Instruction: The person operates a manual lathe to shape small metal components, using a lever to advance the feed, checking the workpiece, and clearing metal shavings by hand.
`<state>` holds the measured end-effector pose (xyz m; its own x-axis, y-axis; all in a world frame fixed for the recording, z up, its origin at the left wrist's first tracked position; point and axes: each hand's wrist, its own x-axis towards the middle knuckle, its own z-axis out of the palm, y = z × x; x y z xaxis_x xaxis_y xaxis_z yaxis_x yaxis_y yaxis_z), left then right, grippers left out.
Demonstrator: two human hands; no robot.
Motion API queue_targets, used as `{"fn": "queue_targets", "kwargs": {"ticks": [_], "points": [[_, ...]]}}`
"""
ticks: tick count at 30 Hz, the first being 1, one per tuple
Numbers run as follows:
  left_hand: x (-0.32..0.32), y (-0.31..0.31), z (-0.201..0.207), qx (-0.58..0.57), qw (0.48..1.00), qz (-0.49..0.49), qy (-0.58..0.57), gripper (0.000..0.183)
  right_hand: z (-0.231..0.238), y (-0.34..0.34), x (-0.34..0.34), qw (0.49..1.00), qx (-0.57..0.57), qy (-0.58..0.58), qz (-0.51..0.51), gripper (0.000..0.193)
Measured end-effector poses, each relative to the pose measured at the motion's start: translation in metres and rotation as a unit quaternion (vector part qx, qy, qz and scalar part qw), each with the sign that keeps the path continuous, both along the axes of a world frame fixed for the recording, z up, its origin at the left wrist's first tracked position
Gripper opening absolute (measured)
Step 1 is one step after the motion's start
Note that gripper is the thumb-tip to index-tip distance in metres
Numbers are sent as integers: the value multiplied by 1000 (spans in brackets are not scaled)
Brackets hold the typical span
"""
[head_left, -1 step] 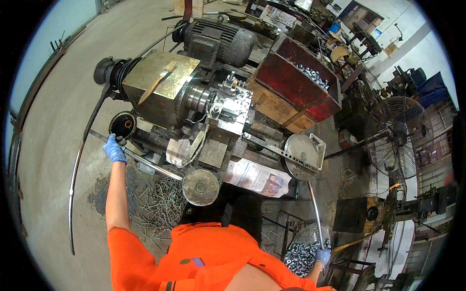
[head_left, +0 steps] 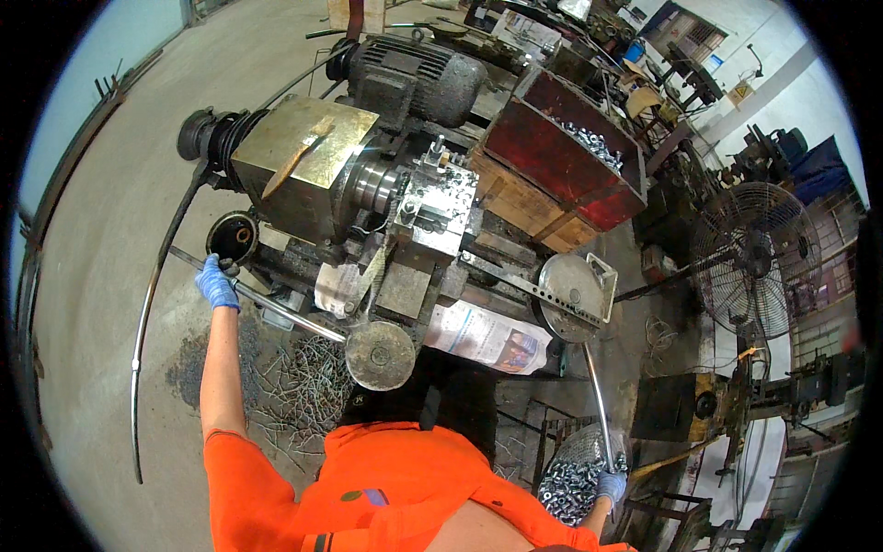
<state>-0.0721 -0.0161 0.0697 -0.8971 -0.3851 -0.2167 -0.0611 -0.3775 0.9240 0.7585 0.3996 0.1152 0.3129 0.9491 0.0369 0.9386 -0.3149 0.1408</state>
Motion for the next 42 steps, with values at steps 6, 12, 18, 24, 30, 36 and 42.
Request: {"fn": "queue_targets", "kwargs": {"ticks": [6, 12, 18, 24, 30, 36, 42], "points": [[-3, 2, -4, 0, 1000, -7, 6, 13, -8, -1, 10, 1000, -5, -17, 5, 41], [-3, -3, -6, 8, 1000, -5, 1, 13, 1, -6, -1, 1000, -14, 13, -25, 43], [-2, -1, -4, 23, 1000, -13, 11, 14, 1, -9, -3, 999, -10, 10, -40, 43], [0, 0, 0, 3, 1000, -4, -11, 16, 2, -11, -3, 997, -24, 41, -62, 45], [0, 0, 0, 4, 1000, 0, -4, 16, 11, -16, -17, 997, -35, 28, -69, 43], [-1, 1, 0, 14, 1000, -3, -7, 15, 6, -21, -11, 998, -7, 22, -60, 39], [-2, -1, -5, 7, 1000, -18, 9, 19, 3, -20, -11, 997, -19, 20, -78, 46]]}}
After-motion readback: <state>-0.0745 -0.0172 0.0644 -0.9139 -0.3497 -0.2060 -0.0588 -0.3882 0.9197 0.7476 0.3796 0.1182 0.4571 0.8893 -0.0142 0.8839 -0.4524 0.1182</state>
